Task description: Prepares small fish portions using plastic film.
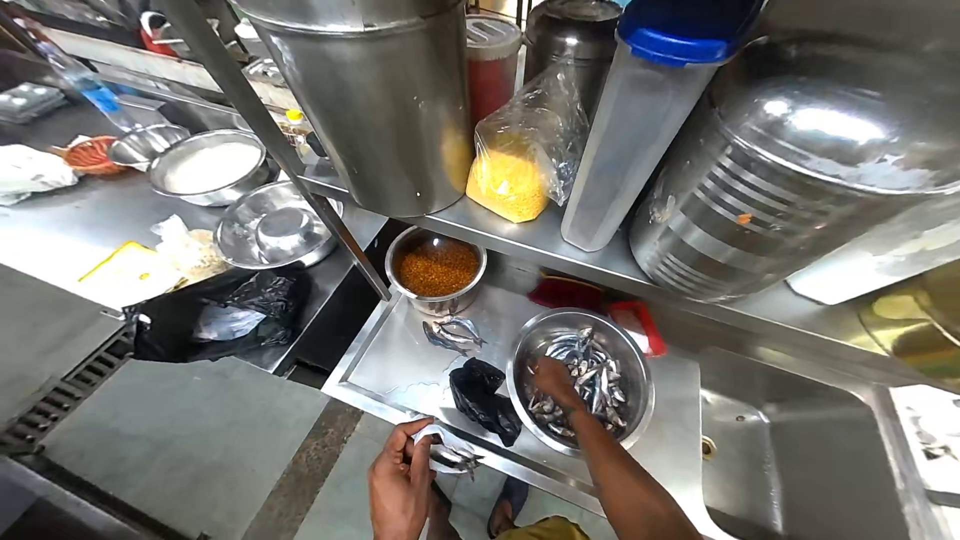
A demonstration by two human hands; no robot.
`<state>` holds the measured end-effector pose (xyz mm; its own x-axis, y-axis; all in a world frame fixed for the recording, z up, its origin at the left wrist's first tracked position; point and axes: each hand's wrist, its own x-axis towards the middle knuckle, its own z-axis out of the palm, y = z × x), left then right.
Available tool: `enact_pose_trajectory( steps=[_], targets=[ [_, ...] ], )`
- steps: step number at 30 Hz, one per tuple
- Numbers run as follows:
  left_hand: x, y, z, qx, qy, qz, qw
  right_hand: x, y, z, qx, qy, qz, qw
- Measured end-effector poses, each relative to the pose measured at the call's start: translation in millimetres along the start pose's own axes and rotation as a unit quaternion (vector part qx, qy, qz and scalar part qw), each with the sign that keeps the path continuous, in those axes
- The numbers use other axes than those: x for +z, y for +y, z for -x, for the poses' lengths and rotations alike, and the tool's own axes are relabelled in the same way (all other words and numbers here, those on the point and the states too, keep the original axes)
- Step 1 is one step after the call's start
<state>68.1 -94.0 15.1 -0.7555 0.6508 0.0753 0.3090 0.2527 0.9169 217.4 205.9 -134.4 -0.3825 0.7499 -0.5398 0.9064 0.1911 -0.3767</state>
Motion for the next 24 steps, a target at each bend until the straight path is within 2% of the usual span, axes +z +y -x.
enact_pose_trajectory(
  steps=[3, 6, 10, 12, 15, 18, 21, 24],
  targets=[
    [-1.2, -4.1, -0.3, -0.002, 0.001, 0.002, 1.000, -15.1, 18.2, 13.7, -0.021, 0.053, -0.194, 0.979],
    [0.7, -5.3, -4.8, -0.012, 0.003, 0.003, 1.000, -37.3, 21.3, 56.5, -0.053, 0.108, -0.413, 0.903],
    [4.6, -3.1, -13.2, -0.044, 0.007, 0.019, 0.999, -64.8, 10.5, 112.0, -0.098, 0.148, -0.521, 0.835],
    [5.8, -2.3, -20.0, -0.064, 0.004, 0.035, 0.997, -73.4, -2.9, 129.7, -0.125, 0.142, -0.565, 0.803],
    [8.7, 0.7, -27.8, -0.097, 0.002, 0.044, 0.994, -80.5, -30.8, 158.9, -0.182, 0.110, -0.592, 0.777],
    [13.0, 4.8, -32.2, -0.103, 0.003, 0.042, 0.994, -81.3, -62.0, 182.7, -0.245, 0.108, -0.572, 0.776],
    [15.5, 9.0, -35.1, -0.096, 0.007, 0.053, 0.994, -66.2, -87.2, 194.2, -0.348, 0.174, -0.489, 0.781],
    [15.8, 13.6, -36.5, -0.103, 0.012, 0.069, 0.992, -35.2, -99.8, 190.7, -0.491, 0.232, -0.377, 0.751]
  ],
)
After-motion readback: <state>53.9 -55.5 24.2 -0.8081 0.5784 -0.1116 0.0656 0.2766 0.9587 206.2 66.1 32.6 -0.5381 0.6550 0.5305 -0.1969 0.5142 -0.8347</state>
